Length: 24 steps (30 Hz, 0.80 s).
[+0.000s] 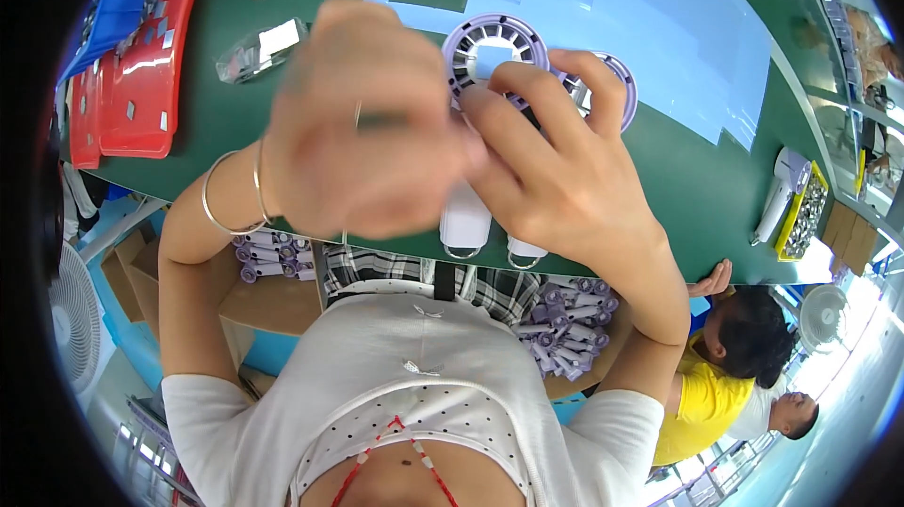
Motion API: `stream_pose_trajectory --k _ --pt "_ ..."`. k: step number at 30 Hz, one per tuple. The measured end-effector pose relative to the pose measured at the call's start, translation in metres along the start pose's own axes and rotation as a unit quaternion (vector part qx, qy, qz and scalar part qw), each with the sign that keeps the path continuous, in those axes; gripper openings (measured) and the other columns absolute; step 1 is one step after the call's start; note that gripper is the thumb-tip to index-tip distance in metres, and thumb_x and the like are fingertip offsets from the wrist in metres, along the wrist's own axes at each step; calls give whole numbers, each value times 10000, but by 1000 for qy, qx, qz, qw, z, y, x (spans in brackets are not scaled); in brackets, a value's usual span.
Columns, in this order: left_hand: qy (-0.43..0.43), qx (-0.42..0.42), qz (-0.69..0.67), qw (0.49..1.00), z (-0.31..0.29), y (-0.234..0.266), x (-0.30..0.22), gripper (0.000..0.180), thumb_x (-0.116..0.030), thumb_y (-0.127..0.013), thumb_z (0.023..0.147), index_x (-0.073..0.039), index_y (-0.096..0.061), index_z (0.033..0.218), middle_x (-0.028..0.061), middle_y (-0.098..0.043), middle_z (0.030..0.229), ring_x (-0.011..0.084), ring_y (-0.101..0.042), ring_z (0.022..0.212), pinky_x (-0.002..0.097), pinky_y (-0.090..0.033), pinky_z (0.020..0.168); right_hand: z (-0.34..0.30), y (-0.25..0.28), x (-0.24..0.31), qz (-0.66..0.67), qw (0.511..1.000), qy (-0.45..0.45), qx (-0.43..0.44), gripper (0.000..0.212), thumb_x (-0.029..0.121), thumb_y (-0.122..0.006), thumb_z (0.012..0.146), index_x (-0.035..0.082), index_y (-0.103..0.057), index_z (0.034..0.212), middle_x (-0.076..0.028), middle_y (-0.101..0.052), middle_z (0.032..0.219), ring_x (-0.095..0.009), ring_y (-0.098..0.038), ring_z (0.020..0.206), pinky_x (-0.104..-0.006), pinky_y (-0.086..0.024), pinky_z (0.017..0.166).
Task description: The person assembles small portable hand fans by hand, inserting electronic components and fan blades into plastic housings.
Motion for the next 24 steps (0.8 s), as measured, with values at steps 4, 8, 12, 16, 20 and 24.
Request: stream_pose_trajectory --k 4,8,12,16,20,24 --pt "117 2 43 992 -15 16 29 271 46 -627 764 -12 -673 1025 100 -626 968 243 -573 828 326 -457 710 1 -6 -1 -33 999 29 -14 249 103 -682 694 57 -700 938 -34 -645 965 -207 -622 940 -465 -411 940" --pt "175 46 36 983 -26 8 33 306 21 -656 715 -65 -690 1007 95 -622 1056 245 -576 924 332 -427 815 -1 -3 -5 -11 997 -10 -71 263 28 -734 681 48 -702 941 -24 -689 921 -211 -653 894 -456 -413 939" --pt "208 69 6 976 -30 -1 32 245 -57 -743 704 -108 -698 939 80 -606 1119 233 -562 1050 357 -399 856 -8 -6 -13 71 984 -90 -137 259 -71 -769 699 32 -683 920 -44 -715 912 -236 -671 905 -446 -431 918" --pt "220 67 3 973 -32 -6 35 171 -116 -784 730 -107 -697 878 72 -604 1149 227 -554 1094 353 -408 872 -16 -11 -20 120 961 -142 -204 279 -65 -773 695 35 -690 942 -73 -708 939 -248 -665 901 -429 -431 904" --pt "269 43 -26 962 -34 -10 41 125 -149 -789 771 -89 -690 817 64 -604 1179 234 -557 1105 363 -430 922 -3 -3 -10 -40 984 -83 -155 331 23 -818 677 67 -719 990 -56 -684 946 -234 -645 917 -409 -411 902" --pt "267 34 -54 962 -38 -16 45 194 -240 -770 807 -123 -666 922 27 -576 1157 233 -501 1093 391 -347 921 -6 -1 -15 -56 985 -85 -137 318 112 -844 649 96 -743 950 -14 -676 931 -224 -640 933 -407 -399 912"
Point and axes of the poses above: each hand's wrist, its own z-axis towards the middle knuckle, its own y-axis out of the back of the hand, x = y × z, the point moved 6 cm from there along z, towards the middle knuckle
